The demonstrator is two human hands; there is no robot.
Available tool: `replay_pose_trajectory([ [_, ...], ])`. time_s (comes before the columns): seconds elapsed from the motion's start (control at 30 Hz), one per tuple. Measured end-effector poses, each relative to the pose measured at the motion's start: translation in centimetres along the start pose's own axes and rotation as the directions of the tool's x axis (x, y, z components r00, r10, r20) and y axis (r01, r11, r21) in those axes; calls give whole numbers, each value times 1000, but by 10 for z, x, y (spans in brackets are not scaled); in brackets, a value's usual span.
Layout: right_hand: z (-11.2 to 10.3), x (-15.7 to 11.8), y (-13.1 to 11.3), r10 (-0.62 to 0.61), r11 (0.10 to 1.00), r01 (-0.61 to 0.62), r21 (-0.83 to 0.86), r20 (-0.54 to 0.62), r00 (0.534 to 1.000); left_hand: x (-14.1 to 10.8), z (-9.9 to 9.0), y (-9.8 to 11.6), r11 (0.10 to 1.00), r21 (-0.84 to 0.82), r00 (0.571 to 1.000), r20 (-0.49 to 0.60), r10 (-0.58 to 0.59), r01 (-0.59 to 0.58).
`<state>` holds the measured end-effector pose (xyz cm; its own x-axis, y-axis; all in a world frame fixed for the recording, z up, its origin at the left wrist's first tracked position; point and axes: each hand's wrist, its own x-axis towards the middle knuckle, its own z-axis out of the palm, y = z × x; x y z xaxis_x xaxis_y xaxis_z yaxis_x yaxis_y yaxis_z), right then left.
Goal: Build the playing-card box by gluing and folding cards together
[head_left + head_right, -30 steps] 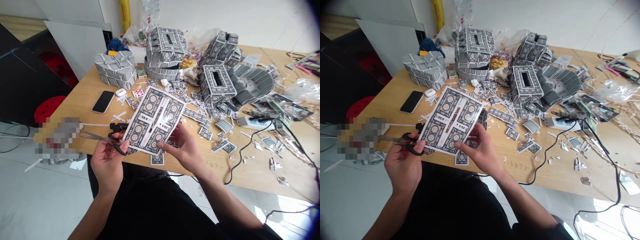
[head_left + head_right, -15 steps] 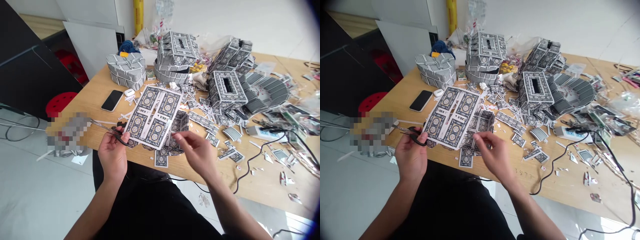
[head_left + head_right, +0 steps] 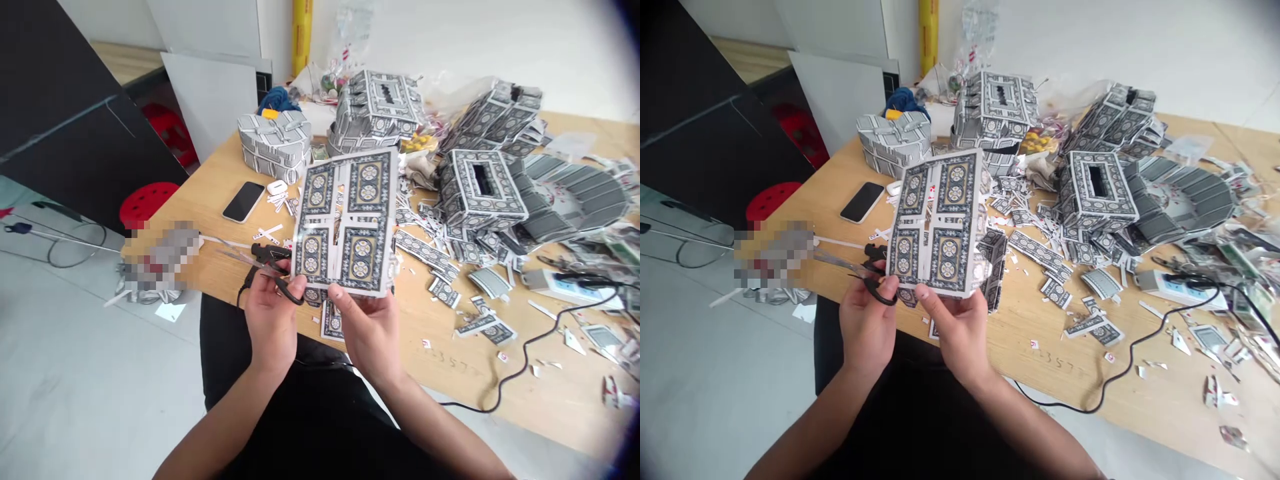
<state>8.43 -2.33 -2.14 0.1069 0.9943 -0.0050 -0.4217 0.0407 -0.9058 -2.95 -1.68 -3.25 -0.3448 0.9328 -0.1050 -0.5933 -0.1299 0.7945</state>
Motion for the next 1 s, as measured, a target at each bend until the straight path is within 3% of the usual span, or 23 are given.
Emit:
replay_pose_trajectory([
  [0.17, -22, 11, -12, -59, 993, 50, -108, -76, 995, -10, -20, -3, 983, 184, 997, 79, -14, -1],
  [0.27, -37, 17, -26, -112, 980, 91, -177, -113, 987, -14, -41, 10, 932, 361, 995, 80, -59, 26],
  [0.33, -42, 22, -34, -81, 985, 59, -164, -127, 989, -15, -56, 26, 862, 507, 991, 113, -69, 2],
  [0.43, -44, 28, -43, -2, 995, -17, -98, -182, 983, -9, -72, 62, 665, 732, 958, 273, -91, -146],
  [0.57, -40, 36, -47, 90, 992, -106, -65, -212, 973, 4, -76, 113, 267, 894, 850, 432, -303, -360],
  [0.67, -35, 40, -49, 210, 973, -221, -60, -146, 967, 11, -72, 138, 133, 898, 787, 433, -440, -419],
  [0.77, -29, 40, -50, 278, 958, -284, -37, -118, 953, 16, -69, 146, 44, 899, 737, 384, -556, -435],
  [0.9, -24, 37, -51, 331, 943, -334, -11, -96, 939, 22, -65, 143, -22, 915, 667, 277, -692, -403],
  [1.0, -23, 36, -50, 352, 935, -354, -18, -72, 933, 24, -64, 143, -33, 919, 661, 257, -705, -392],
])
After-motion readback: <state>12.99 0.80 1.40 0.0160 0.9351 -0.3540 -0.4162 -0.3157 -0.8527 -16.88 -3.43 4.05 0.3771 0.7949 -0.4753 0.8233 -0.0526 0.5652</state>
